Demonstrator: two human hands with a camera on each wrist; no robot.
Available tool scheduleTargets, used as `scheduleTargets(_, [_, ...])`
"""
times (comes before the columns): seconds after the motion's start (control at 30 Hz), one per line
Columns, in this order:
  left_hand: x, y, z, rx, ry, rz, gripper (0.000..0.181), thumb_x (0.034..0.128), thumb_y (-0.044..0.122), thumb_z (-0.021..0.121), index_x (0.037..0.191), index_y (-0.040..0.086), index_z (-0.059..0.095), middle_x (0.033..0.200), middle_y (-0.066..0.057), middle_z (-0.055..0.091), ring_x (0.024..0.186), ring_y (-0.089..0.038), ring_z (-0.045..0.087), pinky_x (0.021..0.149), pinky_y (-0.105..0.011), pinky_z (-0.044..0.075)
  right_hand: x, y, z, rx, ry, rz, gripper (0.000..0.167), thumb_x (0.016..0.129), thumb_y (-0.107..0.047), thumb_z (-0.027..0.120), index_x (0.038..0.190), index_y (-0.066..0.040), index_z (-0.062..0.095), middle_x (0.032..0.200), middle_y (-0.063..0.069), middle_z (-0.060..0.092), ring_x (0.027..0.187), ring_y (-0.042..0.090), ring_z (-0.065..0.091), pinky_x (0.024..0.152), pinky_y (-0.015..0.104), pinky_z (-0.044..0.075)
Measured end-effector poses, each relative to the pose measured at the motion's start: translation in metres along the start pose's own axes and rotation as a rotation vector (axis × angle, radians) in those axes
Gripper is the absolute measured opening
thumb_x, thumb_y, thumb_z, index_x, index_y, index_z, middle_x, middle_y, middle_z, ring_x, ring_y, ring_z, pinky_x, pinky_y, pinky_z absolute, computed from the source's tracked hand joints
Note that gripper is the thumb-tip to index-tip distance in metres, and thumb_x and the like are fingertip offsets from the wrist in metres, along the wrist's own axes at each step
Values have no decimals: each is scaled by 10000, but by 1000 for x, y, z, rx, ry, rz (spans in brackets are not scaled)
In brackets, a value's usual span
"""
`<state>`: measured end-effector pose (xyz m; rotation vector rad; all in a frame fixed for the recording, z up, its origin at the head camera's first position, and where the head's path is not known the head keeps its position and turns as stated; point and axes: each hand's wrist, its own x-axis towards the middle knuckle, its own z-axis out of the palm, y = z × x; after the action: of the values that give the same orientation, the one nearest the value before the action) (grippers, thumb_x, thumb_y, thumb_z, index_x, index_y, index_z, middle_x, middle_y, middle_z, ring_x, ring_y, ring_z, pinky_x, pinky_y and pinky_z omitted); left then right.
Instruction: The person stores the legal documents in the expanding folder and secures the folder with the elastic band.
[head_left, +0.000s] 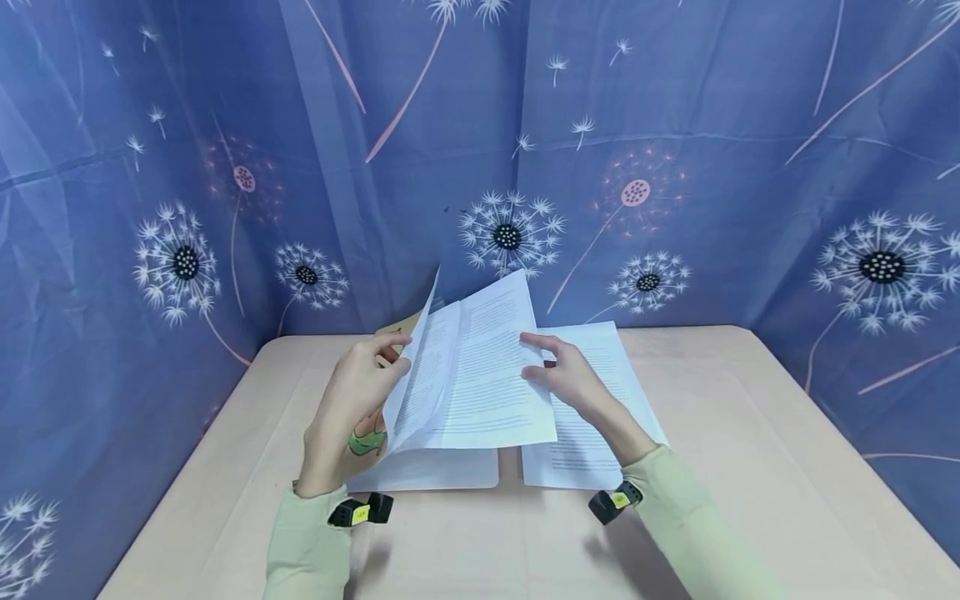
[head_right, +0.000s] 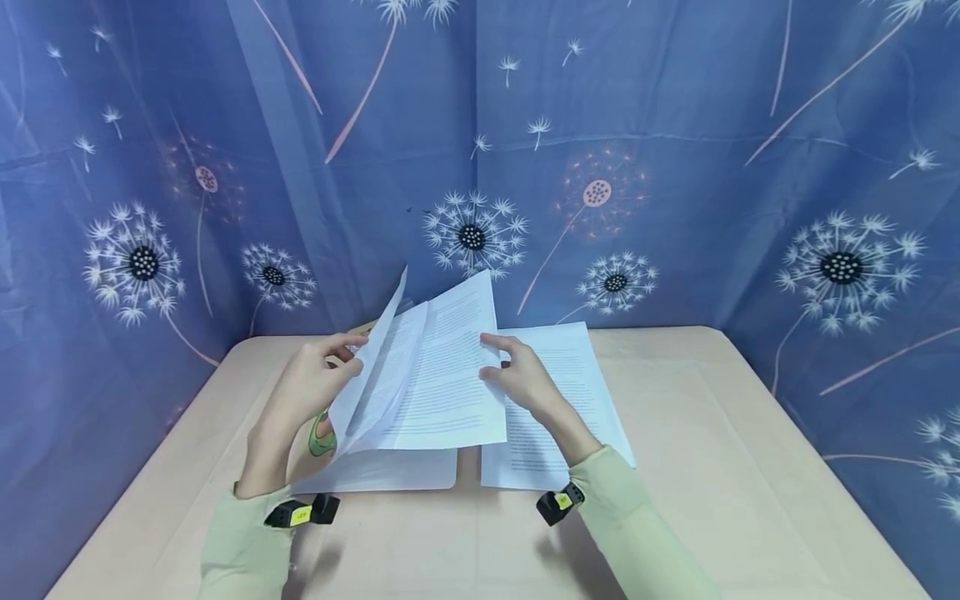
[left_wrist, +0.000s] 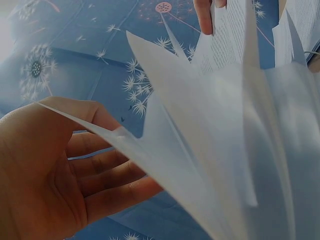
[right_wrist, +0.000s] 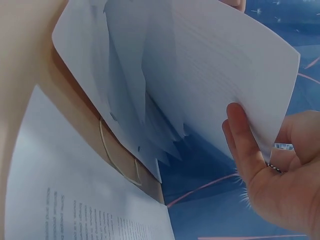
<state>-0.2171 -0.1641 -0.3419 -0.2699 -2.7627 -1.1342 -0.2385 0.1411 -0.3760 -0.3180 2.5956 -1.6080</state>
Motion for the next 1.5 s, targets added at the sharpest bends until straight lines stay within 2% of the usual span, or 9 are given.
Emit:
scheduleTargets(0.13, [0,-1,-1,4,4,-2,415,937,244,527,1335,191,629,1042,-63,656,647,-174,580,588,-334,464,5,-3,6,-2,-14,-10,591,930,-79,631,1494,-114,459,1576,140,365,1386,442,417,1098,495,412])
scheduleTargets(0.27, [-1,-1,-2,4,8,-1,415,936,244,531,1335,193,629,1042,-65,656,660,-173,585,589,-334,466,9,-6,11,1,-25,-15,588,921,-86,639,1484,-110,474,1564,135,386,1359,422,463,1053,478,461])
scheduleTargets(0.57, [-2,-1,-2,7,14,-3,419,936,250,519,1338,200,628,1041,-54,660,674,-163,593,621,-327,472,16,-10,23,41,-65,15,572,917,-100,654,1467,-113,496,1545,100,431,1322,370,523,878,358,550])
scheduleTargets(0.8, [-2,1,-1,-14,13,4,417,934,242,516,1329,181,634,1010,-41,659,647,-180,577,601,-339,460,22,-9,30,54,-73,-6,554,914,-113,660,1447,-75,512,1517,121,466,1165,281,631,703,258,503])
scheduleTargets(1.0, [-2,1,-2,-19,23,7,415,925,228,519,1319,175,641,997,-46,657,616,-184,557,555,-334,445,28,-10,40,52,-89,3,546,906,-150,676,1431,-91,535,1454,119,525,1001,200,676,675,268,534])
scheduleTargets(1.27, [-1,1,-3,-12,34,6,413,926,229,522,1316,173,644,989,-47,668,613,-174,566,553,-330,448,32,-14,50,32,-123,-9,515,901,-128,673,1402,-80,565,1457,102,519,894,139,676,683,342,565])
scheduleTargets(1.5, [-1,1,-1,-17,38,7,409,927,225,528,1315,172,645,975,-43,670,624,-172,570,561,-328,452,35,-14,58,42,-169,-10,500,910,-93,664,1399,-59,564,1425,130,555,598,131,619,677,396,575])
